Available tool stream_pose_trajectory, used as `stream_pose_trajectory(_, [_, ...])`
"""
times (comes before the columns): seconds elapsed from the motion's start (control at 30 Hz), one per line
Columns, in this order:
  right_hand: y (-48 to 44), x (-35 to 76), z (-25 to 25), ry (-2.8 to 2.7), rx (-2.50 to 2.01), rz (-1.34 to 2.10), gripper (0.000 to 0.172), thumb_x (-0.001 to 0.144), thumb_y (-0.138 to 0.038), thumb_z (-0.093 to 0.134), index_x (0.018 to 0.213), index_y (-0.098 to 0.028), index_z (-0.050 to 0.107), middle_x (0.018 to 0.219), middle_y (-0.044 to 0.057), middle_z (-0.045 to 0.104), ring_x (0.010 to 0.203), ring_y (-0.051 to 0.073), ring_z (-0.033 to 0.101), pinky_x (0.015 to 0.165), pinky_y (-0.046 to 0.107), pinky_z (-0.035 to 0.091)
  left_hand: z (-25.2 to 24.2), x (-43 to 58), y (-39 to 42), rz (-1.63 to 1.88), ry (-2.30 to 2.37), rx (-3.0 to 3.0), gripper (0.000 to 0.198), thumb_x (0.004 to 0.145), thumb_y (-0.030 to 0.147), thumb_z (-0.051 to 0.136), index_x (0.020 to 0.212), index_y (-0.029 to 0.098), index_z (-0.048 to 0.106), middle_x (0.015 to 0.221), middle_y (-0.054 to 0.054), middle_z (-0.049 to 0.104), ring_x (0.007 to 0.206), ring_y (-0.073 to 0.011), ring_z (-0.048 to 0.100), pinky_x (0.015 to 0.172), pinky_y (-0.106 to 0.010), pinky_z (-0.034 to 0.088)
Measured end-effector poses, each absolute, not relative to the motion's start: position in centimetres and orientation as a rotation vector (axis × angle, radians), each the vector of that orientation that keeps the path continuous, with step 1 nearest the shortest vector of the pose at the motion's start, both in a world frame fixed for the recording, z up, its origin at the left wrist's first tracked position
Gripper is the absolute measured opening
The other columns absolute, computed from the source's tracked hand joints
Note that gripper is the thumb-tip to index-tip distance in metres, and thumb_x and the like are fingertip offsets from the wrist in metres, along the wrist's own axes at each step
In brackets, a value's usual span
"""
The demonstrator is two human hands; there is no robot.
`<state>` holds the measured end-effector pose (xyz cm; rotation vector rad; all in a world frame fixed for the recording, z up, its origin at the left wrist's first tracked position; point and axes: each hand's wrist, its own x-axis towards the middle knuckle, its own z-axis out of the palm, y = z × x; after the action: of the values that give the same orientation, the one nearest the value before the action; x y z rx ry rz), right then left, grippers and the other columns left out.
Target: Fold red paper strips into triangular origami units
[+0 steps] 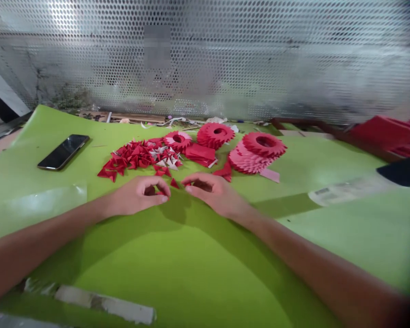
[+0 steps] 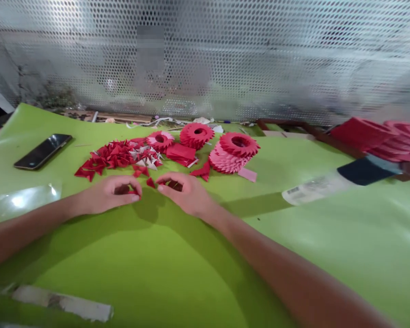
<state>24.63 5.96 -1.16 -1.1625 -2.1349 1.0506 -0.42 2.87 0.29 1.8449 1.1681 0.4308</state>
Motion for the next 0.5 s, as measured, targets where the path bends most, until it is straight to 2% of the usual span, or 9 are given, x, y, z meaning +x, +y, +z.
stream_pose_trajectory(0.1, [5.9,24.5,-1.1,-2.133,-1.204,1.054,0.033,0.090,-0.052,0.058,0.098,-0.023,0.070,0.100,0.006,0.072,0.088,0.023,0.067,0.076,0.036,0.051,2.4,-1.0,3.3,0.487,1.171,1.787,0.024,0.090,0.039,0.061,0.102,0.019,0.064,0.091,-0.003,0.065,0.064,-0.0118,0.056,0.056,-0.024,0.044])
stream_pose_trajectory(0.2, [5.9,24.4,-1.1,-2.177,-1.240,1.013,0.034,0.089,-0.054,0.058,0.091,-0.022,0.069,0.090,0.005,0.072,0.078,0.022,0.065,0.070,0.035,0.050,6.1,-2.5,3.6,0.730,1.161,1.817,0.008,0.088,0.024,0.062,0.092,0.017,0.061,0.079,0.000,0.060,0.066,-0.0119,0.055,0.058,-0.023,0.045])
stream_pose_trajectory(0.27, [5.9,24.3,-1.1,-2.225,-1.212,0.977,0.034,0.089,-0.053,0.057,0.092,-0.022,0.070,0.090,0.005,0.072,0.079,0.023,0.065,0.071,0.036,0.049,8.5,-4.0,3.5,0.908,1.156,1.830,0.004,0.086,0.015,0.061,0.089,0.016,0.059,0.074,0.002,0.057,0.063,-0.0105,0.054,0.057,-0.022,0.044])
stream_pose_trajectory(0.33, [5.9,24.3,-1.1,-2.264,-1.185,0.933,0.034,0.090,-0.054,0.056,0.092,-0.023,0.070,0.093,0.005,0.073,0.082,0.024,0.066,0.073,0.036,0.049,10.2,-5.5,3.1,1.002,1.191,1.823,0.008,0.085,0.010,0.060,0.090,0.015,0.057,0.078,0.001,0.060,0.067,-0.0099,0.055,0.060,-0.021,0.044])
stream_pose_trajectory(0.43, [5.9,24.2,-1.2,-2.278,-1.215,0.863,0.032,0.091,-0.052,0.055,0.091,-0.023,0.070,0.096,0.006,0.074,0.086,0.025,0.067,0.077,0.038,0.051,10.7,-8.2,1.3,0.998,1.374,1.810,0.012,0.086,0.009,0.057,0.096,0.016,0.059,0.080,0.000,0.060,0.064,-0.0101,0.052,0.056,-0.020,0.040])
stream_pose_trajectory(0.5, [5.9,24.1,-1.3,-2.277,-1.225,0.838,0.029,0.091,-0.048,0.055,0.097,-0.024,0.070,0.100,0.006,0.074,0.090,0.026,0.068,0.081,0.039,0.052,9.6,-10.0,-0.7,0.951,1.495,1.698,0.013,0.092,0.015,0.049,0.096,0.018,0.061,0.075,-0.001,0.057,0.063,-0.0131,0.050,0.055,-0.024,0.039])
